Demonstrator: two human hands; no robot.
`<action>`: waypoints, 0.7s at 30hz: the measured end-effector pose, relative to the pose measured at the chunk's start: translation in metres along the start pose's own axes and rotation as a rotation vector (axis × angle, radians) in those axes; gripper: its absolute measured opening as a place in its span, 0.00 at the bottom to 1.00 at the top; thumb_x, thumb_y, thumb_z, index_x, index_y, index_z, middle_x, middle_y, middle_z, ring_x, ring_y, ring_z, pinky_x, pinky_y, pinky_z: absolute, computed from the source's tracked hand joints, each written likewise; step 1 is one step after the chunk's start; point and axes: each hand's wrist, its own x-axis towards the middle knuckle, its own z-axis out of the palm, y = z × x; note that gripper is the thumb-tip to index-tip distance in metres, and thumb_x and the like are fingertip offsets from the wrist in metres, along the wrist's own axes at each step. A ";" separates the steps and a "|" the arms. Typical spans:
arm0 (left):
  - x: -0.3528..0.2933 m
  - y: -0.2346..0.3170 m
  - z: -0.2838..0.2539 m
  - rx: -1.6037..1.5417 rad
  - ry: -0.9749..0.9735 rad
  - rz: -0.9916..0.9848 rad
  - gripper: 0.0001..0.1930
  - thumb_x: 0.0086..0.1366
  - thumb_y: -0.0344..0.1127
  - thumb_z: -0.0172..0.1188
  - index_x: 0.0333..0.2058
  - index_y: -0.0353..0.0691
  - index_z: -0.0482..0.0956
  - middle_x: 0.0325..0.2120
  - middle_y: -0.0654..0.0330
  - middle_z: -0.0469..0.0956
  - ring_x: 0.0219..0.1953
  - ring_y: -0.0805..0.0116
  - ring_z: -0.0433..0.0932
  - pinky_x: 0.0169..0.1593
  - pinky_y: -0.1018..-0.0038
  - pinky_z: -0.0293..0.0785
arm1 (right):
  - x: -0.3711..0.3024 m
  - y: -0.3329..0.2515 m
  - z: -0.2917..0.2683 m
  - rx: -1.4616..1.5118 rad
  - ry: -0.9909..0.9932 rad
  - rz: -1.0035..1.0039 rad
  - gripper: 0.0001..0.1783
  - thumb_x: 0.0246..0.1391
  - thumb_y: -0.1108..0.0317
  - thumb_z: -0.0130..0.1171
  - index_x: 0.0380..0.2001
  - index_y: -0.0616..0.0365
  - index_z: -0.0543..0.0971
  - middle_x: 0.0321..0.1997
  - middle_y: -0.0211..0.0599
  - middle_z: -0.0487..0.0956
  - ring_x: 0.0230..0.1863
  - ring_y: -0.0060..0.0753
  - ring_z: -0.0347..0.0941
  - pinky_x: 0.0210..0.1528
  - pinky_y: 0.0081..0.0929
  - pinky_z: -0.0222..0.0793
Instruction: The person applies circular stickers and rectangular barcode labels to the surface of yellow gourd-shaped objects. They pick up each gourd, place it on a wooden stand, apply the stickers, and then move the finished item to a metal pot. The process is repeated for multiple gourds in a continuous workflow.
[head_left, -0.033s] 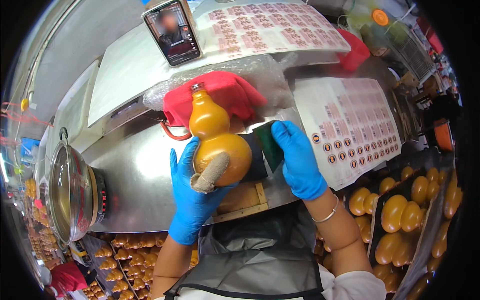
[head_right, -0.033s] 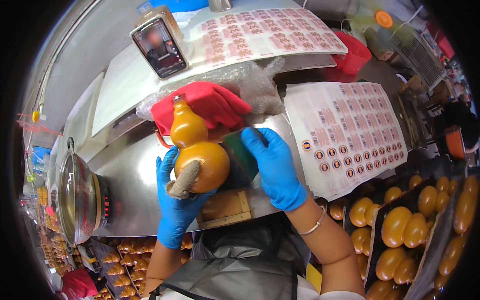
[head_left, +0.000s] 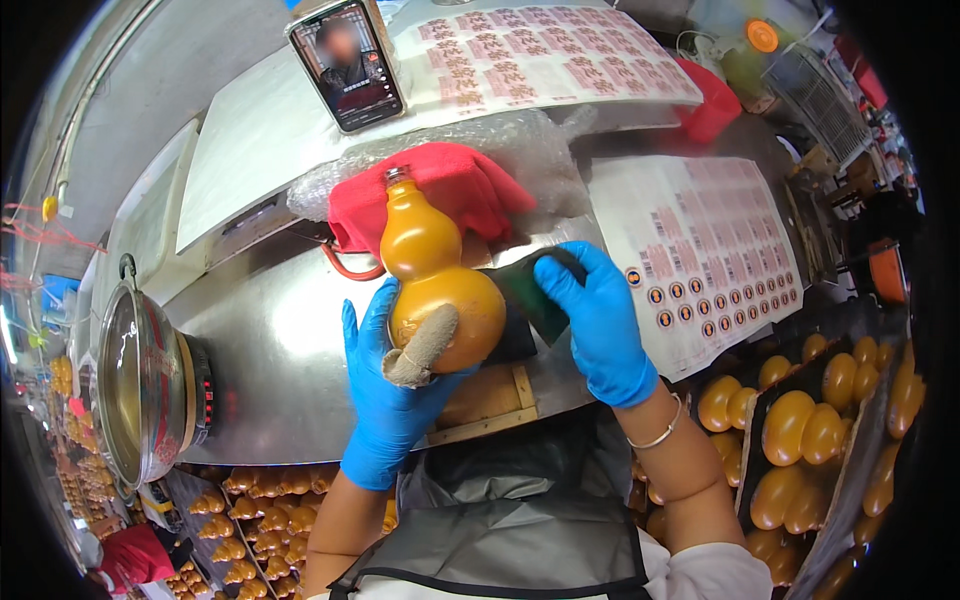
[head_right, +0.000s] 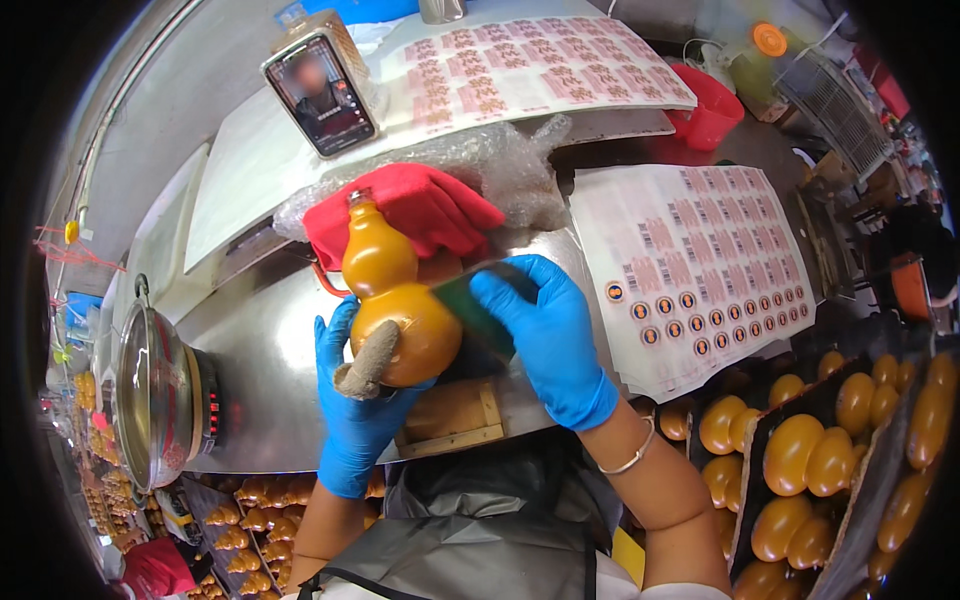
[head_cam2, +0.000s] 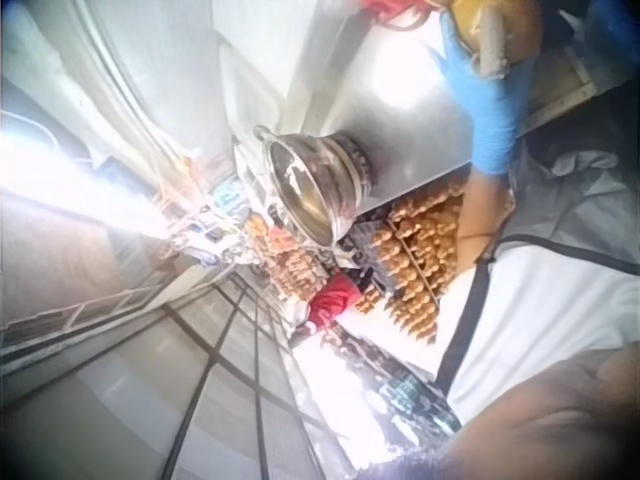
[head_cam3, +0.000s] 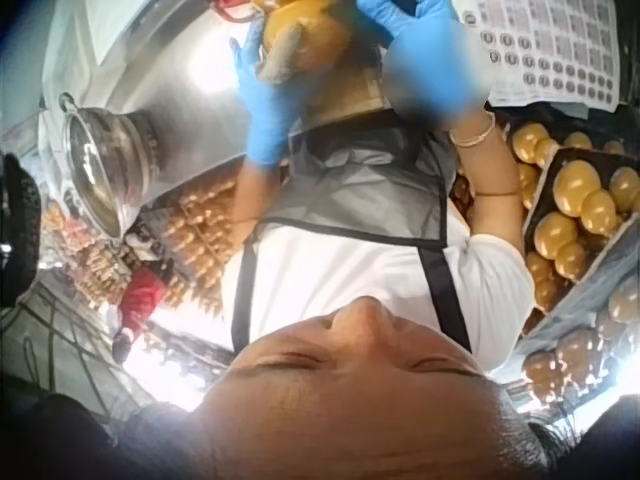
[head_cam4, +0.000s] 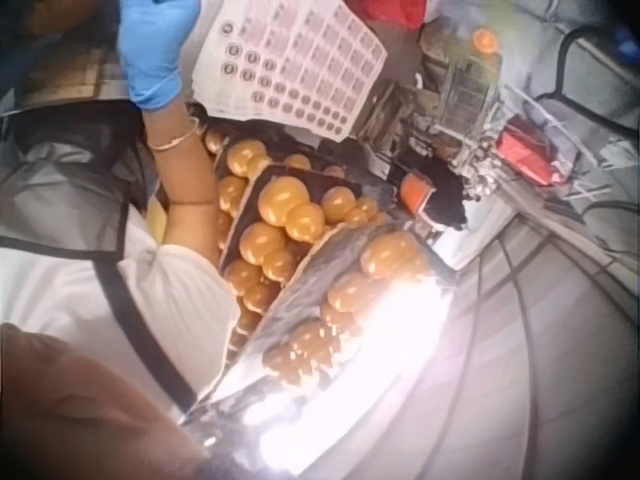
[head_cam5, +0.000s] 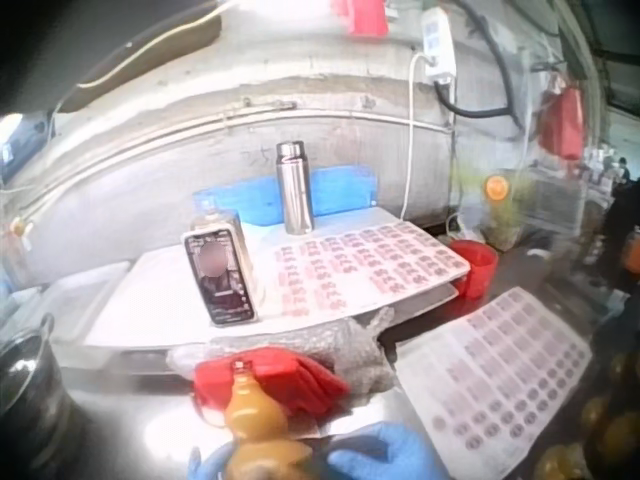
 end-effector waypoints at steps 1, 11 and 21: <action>-0.005 -0.003 0.002 -0.016 0.012 0.031 0.36 0.41 0.43 0.73 0.51 0.45 0.71 0.55 0.51 0.64 0.55 0.52 0.66 0.64 0.48 0.39 | -0.008 -0.012 0.006 0.026 -0.084 0.003 0.11 0.49 0.72 0.63 0.37 0.63 0.76 0.32 0.33 0.79 0.34 0.22 0.74 0.38 0.19 0.72; -0.002 -0.003 0.004 -0.103 0.051 0.025 0.38 0.43 0.44 0.71 0.53 0.38 0.68 0.53 0.49 0.67 0.58 0.53 0.64 0.65 0.47 0.31 | 0.034 -0.013 0.027 -0.402 -0.289 -0.346 0.12 0.45 0.69 0.63 0.33 0.63 0.77 0.30 0.41 0.79 0.30 0.30 0.76 0.36 0.24 0.72; -0.017 -0.017 0.015 0.064 0.012 0.100 0.38 0.44 0.42 0.70 0.54 0.40 0.65 0.56 0.48 0.63 0.62 0.50 0.57 0.64 0.46 0.23 | -0.031 0.007 0.024 -0.281 -0.046 -0.311 0.14 0.48 0.71 0.65 0.37 0.64 0.74 0.34 0.38 0.79 0.35 0.22 0.75 0.40 0.21 0.72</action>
